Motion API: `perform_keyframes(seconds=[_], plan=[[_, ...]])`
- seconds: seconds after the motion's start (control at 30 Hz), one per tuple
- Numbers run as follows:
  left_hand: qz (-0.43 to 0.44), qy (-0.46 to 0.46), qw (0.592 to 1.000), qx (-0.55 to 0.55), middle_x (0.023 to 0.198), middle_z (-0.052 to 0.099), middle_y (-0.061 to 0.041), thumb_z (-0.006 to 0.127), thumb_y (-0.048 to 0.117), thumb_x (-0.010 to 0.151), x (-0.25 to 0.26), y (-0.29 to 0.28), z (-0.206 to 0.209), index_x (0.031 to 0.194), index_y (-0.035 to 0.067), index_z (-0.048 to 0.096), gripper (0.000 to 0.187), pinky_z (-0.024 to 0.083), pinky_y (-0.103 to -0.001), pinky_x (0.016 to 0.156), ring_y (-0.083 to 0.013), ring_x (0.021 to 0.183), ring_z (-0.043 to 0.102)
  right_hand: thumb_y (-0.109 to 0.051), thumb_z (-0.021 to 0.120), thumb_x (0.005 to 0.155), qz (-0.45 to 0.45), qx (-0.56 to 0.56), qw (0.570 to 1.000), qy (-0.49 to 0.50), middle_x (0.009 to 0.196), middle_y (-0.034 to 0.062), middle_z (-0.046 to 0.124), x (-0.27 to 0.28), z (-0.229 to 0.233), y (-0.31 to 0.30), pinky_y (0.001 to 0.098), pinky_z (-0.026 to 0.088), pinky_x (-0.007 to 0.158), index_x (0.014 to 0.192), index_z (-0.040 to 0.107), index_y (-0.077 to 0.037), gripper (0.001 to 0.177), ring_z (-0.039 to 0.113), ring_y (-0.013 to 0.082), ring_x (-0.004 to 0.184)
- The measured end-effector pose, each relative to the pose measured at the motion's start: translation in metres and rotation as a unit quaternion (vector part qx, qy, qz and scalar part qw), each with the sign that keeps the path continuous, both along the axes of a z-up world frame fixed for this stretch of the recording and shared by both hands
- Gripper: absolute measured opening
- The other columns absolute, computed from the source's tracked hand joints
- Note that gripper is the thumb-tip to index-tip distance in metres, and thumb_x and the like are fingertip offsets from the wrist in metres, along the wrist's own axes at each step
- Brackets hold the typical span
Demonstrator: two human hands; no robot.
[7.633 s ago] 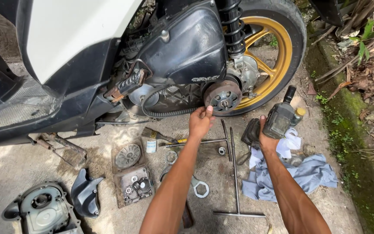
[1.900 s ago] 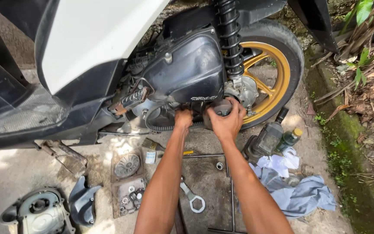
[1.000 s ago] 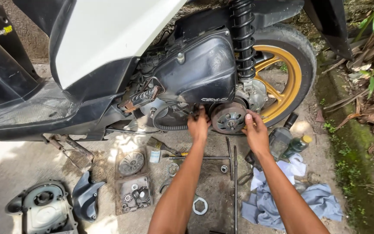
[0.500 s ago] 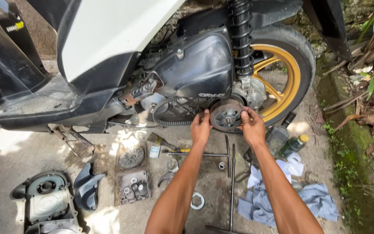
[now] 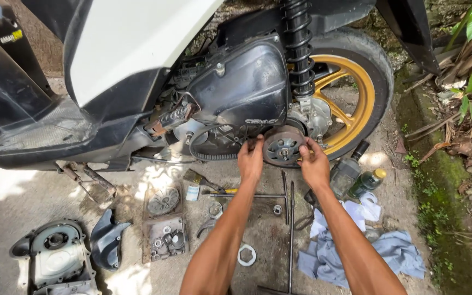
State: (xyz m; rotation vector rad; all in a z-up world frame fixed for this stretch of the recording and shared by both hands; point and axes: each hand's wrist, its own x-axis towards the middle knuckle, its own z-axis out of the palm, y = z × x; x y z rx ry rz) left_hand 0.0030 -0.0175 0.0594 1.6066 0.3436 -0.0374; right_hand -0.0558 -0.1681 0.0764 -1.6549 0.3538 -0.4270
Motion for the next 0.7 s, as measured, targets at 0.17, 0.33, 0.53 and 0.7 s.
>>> perform_keyframes(seconds=[0.17, 0.33, 0.53, 0.7], plan=[[0.018, 0.039, 0.995, -0.090, 0.109, 0.071, -0.015, 0.061, 0.062, 0.092, -0.001, -0.006, -0.022, 0.124, 0.014, 0.068, 0.058, 0.059, -0.037, 0.093, -0.0247, 0.095, 0.074, -0.026, 0.058, 0.105, -0.004, -0.197, 0.980, -0.016, 0.123, 0.0178, 0.067, 0.006, 0.000, -0.007, 0.0547, 0.053, 0.098, 0.138, 0.064, -0.014, 0.035, 0.064, 0.0414, 0.116], [-0.008, -0.011, 0.996, -0.086, 0.110, 0.070, -0.020, 0.066, 0.057, 0.096, 0.008, -0.004, -0.054, 0.129, 0.007, 0.065, 0.060, 0.061, -0.042, 0.087, -0.0307, 0.101, 0.072, -0.018, 0.061, 0.103, 0.014, -0.163, 0.986, -0.006, 0.121, 0.0218, 0.067, -0.010, 0.027, 0.004, 0.0544, 0.055, 0.093, 0.136, 0.064, -0.008, 0.035, 0.067, 0.0418, 0.111], [-0.036, 0.024, 0.996, -0.075, 0.127, 0.066, -0.020, 0.063, 0.062, 0.091, -0.001, 0.002, -0.021, 0.140, 0.013, 0.058, 0.070, 0.060, -0.041, 0.095, -0.0316, 0.109, 0.070, -0.022, 0.060, 0.103, 0.018, -0.176, 0.984, 0.009, 0.114, 0.0185, 0.070, 0.007, -0.007, -0.012, 0.0541, 0.051, 0.097, 0.140, 0.062, -0.013, 0.038, 0.066, 0.0412, 0.111], [-0.047, 0.026, 0.995, -0.081, 0.145, 0.052, -0.026, 0.065, 0.063, 0.088, -0.002, 0.004, -0.005, 0.155, 0.008, 0.042, 0.089, 0.057, -0.041, 0.098, -0.0343, 0.114, 0.067, -0.019, 0.055, 0.105, 0.013, -0.182, 0.983, 0.009, 0.124, 0.0241, 0.064, 0.003, -0.016, -0.012, 0.0613, 0.044, 0.103, 0.139, 0.060, -0.008, 0.036, 0.058, 0.0489, 0.121]])
